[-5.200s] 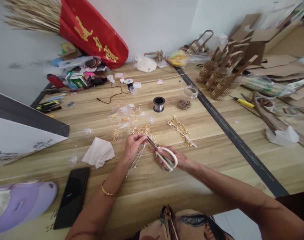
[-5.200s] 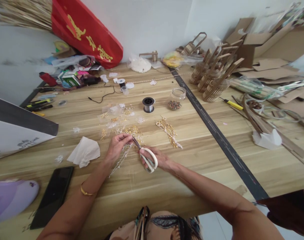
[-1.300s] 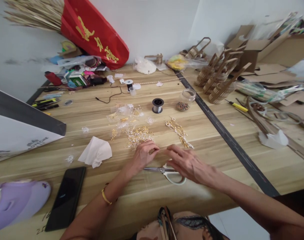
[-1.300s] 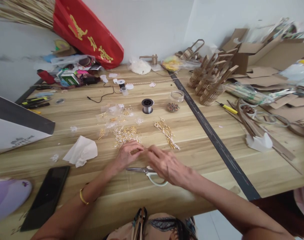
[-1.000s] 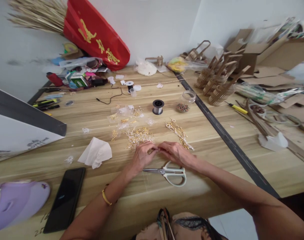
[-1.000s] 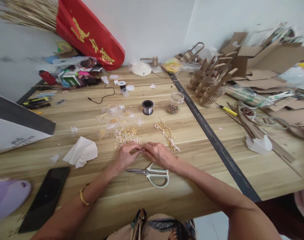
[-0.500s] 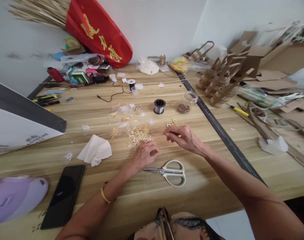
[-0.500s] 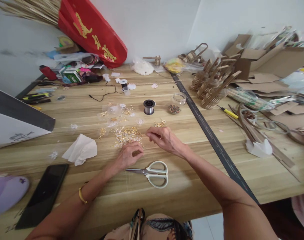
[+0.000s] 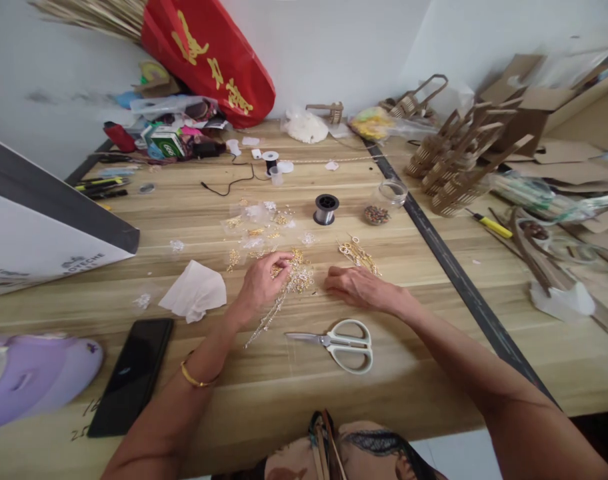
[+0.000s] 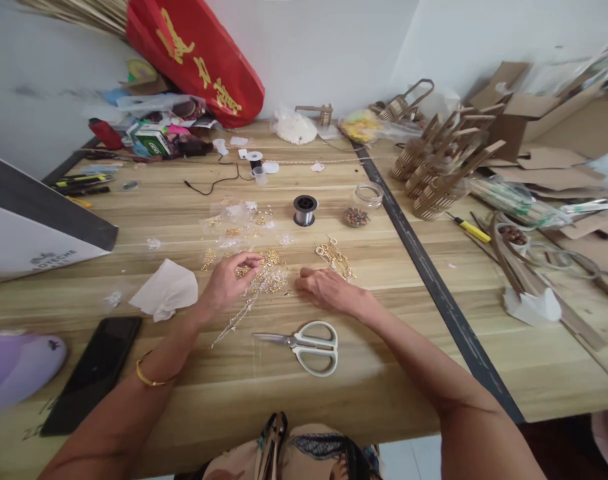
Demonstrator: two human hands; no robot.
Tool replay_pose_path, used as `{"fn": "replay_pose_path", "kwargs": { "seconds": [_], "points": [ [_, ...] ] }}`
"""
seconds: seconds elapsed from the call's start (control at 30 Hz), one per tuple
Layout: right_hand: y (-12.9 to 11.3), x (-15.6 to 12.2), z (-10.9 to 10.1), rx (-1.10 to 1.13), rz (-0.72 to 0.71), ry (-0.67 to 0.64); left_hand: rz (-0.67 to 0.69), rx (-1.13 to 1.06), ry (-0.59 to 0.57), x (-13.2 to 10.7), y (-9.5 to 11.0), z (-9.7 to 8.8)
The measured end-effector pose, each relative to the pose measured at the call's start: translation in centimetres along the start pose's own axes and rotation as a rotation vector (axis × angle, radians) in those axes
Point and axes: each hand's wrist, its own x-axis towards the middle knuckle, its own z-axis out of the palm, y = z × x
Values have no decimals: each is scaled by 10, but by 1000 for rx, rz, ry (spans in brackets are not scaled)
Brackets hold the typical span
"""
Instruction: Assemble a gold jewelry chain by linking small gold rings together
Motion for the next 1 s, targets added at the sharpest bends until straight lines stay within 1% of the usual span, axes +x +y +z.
{"fn": "replay_pose_path", "kwargs": {
  "seconds": [0.07, 0.13, 0.23, 0.3, 0.37, 0.5, 0.53, 0.67, 0.8, 0.9, 1.0],
  "points": [
    [7, -5, 1, -12, 2, 21, 9, 58, -50, 3, -3, -8],
    [11, -8, -3, -15, 18, 55, 15, 144, -87, 4, -6, -15],
    [10, -4, -12, -51, 72, 95, 14, 284, -180, 3, -6, -20],
    [4, 6, -15, -99, 105, 108, 19, 323, -248, 1, -3, -19],
    [-5, 19, -14, -138, 111, 93, 28, 344, -293, -4, -1, -16],
    [-16, 44, 0, -126, 101, 94, 66, 447, -351, -20, -2, -10],
    [-17, 48, 5, -118, 121, 103, 64, 454, -343, -25, -2, -10],
    [-14, 54, 20, -43, 136, 123, 41, 403, -359, -38, -3, -13],
    [-7, 52, 21, 91, 129, 163, -17, 331, -374, -42, -2, -17],
    [-2, 50, 19, 231, 140, 194, -131, 249, -351, -41, -2, -20],
    [3, 48, 20, 417, 162, 252, -239, 59, -330, -39, -3, -25]
  ]
}}
